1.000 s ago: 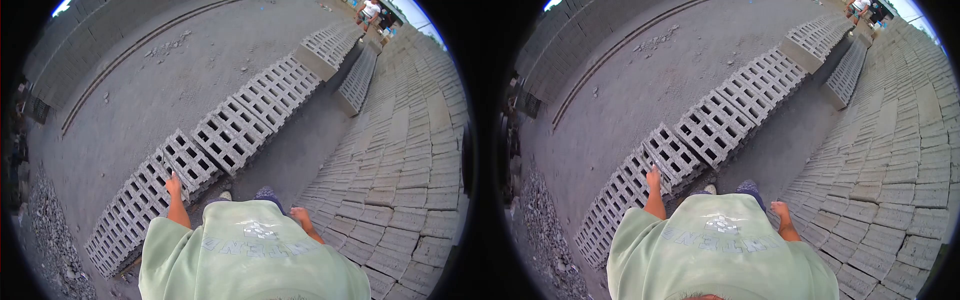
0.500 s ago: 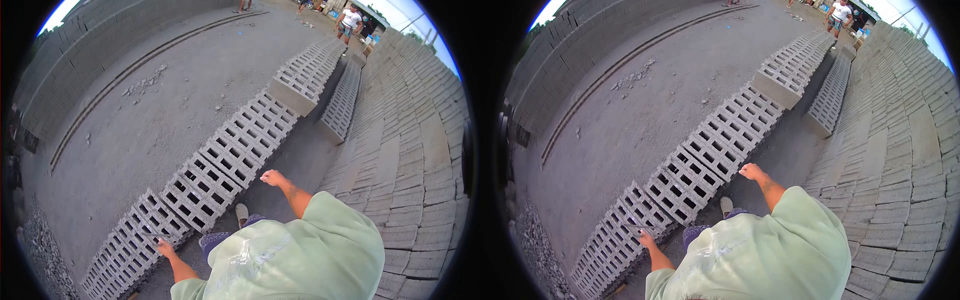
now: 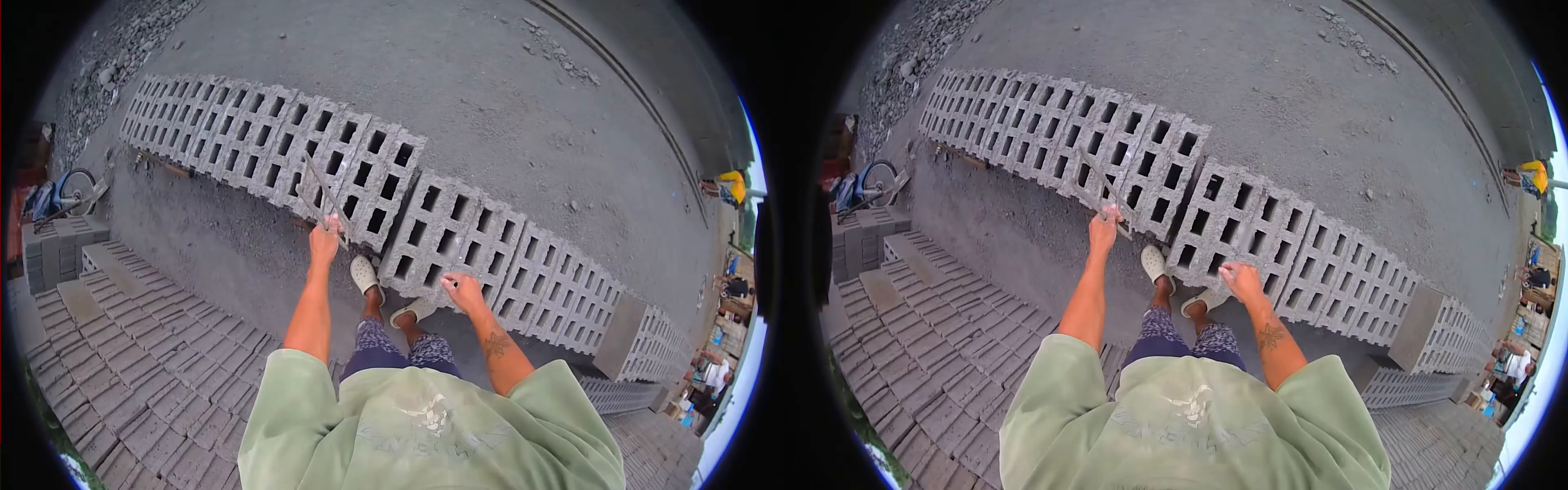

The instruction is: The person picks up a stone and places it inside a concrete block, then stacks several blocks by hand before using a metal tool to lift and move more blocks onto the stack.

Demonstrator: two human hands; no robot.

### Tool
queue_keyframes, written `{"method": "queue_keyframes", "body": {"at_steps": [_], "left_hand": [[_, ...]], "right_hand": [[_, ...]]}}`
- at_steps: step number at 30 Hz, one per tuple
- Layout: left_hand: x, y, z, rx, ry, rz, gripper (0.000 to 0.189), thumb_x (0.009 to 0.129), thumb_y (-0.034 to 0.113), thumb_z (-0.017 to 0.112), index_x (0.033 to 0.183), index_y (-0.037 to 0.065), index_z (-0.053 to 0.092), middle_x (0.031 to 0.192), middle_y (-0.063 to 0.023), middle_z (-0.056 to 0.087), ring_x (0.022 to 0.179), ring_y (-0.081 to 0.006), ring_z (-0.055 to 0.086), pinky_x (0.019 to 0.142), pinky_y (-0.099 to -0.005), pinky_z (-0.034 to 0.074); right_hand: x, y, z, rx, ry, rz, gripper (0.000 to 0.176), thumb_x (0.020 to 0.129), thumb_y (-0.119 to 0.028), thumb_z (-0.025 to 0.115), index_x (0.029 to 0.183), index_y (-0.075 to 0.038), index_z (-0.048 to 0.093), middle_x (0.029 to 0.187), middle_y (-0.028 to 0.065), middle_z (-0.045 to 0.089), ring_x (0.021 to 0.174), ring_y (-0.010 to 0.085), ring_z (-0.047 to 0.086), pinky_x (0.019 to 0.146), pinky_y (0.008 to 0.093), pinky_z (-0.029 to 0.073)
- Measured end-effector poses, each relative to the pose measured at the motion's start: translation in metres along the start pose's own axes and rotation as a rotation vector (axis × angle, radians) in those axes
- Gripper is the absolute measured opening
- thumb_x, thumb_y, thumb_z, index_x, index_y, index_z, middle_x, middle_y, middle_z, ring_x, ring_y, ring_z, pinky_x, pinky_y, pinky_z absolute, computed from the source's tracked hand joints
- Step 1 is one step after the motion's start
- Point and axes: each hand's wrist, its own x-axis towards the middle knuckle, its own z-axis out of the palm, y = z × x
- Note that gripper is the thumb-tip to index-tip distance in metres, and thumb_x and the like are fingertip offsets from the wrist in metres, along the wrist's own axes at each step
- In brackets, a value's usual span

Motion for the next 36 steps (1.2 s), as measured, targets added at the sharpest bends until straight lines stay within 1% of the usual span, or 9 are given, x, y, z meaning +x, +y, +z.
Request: {"method": "queue_keyframes", "body": {"at_steps": [3, 5, 8, 13, 15, 20, 27, 31, 36], "left_hand": [[0.002, -0.024, 0.011, -0.052, 0.040, 0.008, 0.032, 0.089, 0.029, 0.044, 0.086, 0.000, 0.057, 0.075, -0.0143, 0.060, 0.069, -0.0237, 0.057, 0.067, -0.0325, 0.043], [-0.001, -0.009, 0.011, -0.129, 0.204, 0.409, 0.036, 0.090, 0.031, 0.043, 0.078, -0.001, 0.054, 0.066, -0.0078, 0.056, 0.062, -0.0191, 0.053, 0.063, -0.0320, 0.043], [0.001, 0.003, 0.021, -0.948, 0.420, 0.104, 0.040, 0.090, 0.036, 0.044, 0.076, -0.001, 0.052, 0.054, 0.0005, 0.043, 0.050, -0.0107, 0.042, 0.051, -0.0267, 0.038], [0.020, 0.001, -0.001, -0.986, 0.517, 0.030, 0.055, 0.086, 0.051, 0.043, 0.074, -0.002, 0.048, 0.047, 0.0057, 0.023, 0.038, -0.0048, 0.023, 0.036, -0.0217, 0.018], [0.011, 0.030, 0.000, -0.695, 0.440, 0.325, 0.058, 0.085, 0.055, 0.039, 0.070, 0.000, 0.048, 0.047, 0.0068, 0.018, 0.039, -0.0050, 0.020, 0.038, -0.0227, 0.017], [-0.009, 0.145, -0.038, -1.151, 0.276, 0.843, 0.055, 0.085, 0.053, 0.042, 0.066, 0.002, 0.049, 0.045, 0.0067, 0.019, 0.038, -0.0054, 0.016, 0.040, -0.0240, 0.014], [0.045, 0.034, 0.073, -0.538, 0.513, 0.562, 0.039, 0.083, 0.032, 0.048, 0.067, -0.002, 0.055, 0.050, 0.0003, 0.040, 0.046, -0.0090, 0.036, 0.045, -0.0239, 0.028], [-0.056, 0.020, -0.007, -1.151, 0.491, 0.476, 0.030, 0.078, 0.026, 0.049, 0.067, -0.001, 0.057, 0.048, -0.0011, 0.037, 0.049, -0.0131, 0.037, 0.053, -0.0290, 0.034], [-0.139, -0.083, -0.004, -1.368, 1.049, -0.051, 0.026, 0.082, 0.028, 0.050, 0.076, 0.003, 0.050, 0.054, -0.0025, 0.039, 0.049, -0.0138, 0.039, 0.052, -0.0265, 0.034]], "right_hand": [[0.080, -0.042, 0.066, -0.184, 0.008, -0.409, 0.031, 0.072, -0.029, 0.065, 0.090, -0.004, 0.062, 0.089, 0.0116, 0.062, 0.092, 0.0258, 0.056, 0.088, 0.0387, 0.037], [0.124, -0.065, 0.104, -0.205, 0.058, -0.514, 0.036, 0.069, -0.030, 0.067, 0.092, -0.002, 0.060, 0.093, 0.0098, 0.060, 0.096, 0.0264, 0.053, 0.093, 0.0398, 0.032], [0.177, -0.071, 0.141, -0.299, 0.047, -0.548, 0.037, 0.068, -0.035, 0.067, 0.086, -0.003, 0.061, 0.086, 0.0083, 0.061, 0.090, 0.0244, 0.055, 0.093, 0.0375, 0.031], [0.198, -0.055, 0.182, -0.731, -0.276, -0.556, 0.029, 0.068, -0.037, 0.064, 0.072, -0.008, 0.064, 0.071, 0.0070, 0.062, 0.076, 0.0184, 0.058, 0.088, 0.0335, 0.031], [0.202, -0.047, 0.201, -0.717, -0.169, -0.542, 0.017, 0.071, -0.023, 0.057, 0.070, -0.008, 0.063, 0.067, 0.0075, 0.062, 0.071, 0.0190, 0.059, 0.086, 0.0335, 0.032], [0.189, -0.041, 0.192, -0.703, -0.130, -0.491, 0.014, 0.071, -0.015, 0.052, 0.071, -0.007, 0.062, 0.067, 0.0085, 0.062, 0.068, 0.0182, 0.060, 0.083, 0.0333, 0.032], [0.183, -0.018, 0.192, -0.678, -0.061, -0.608, 0.012, 0.066, -0.016, 0.054, 0.067, -0.005, 0.060, 0.064, 0.0109, 0.059, 0.064, 0.0214, 0.058, 0.082, 0.0325, 0.034], [0.183, -0.023, 0.190, -0.639, -0.062, -0.587, 0.012, 0.064, -0.018, 0.058, 0.064, -0.006, 0.060, 0.062, 0.0118, 0.060, 0.064, 0.0209, 0.059, 0.082, 0.0319, 0.034], [0.188, -0.032, 0.189, -0.712, -0.202, -0.529, 0.021, 0.059, -0.025, 0.065, 0.062, -0.004, 0.062, 0.061, 0.0131, 0.061, 0.061, 0.0250, 0.059, 0.081, 0.0330, 0.035]]}}
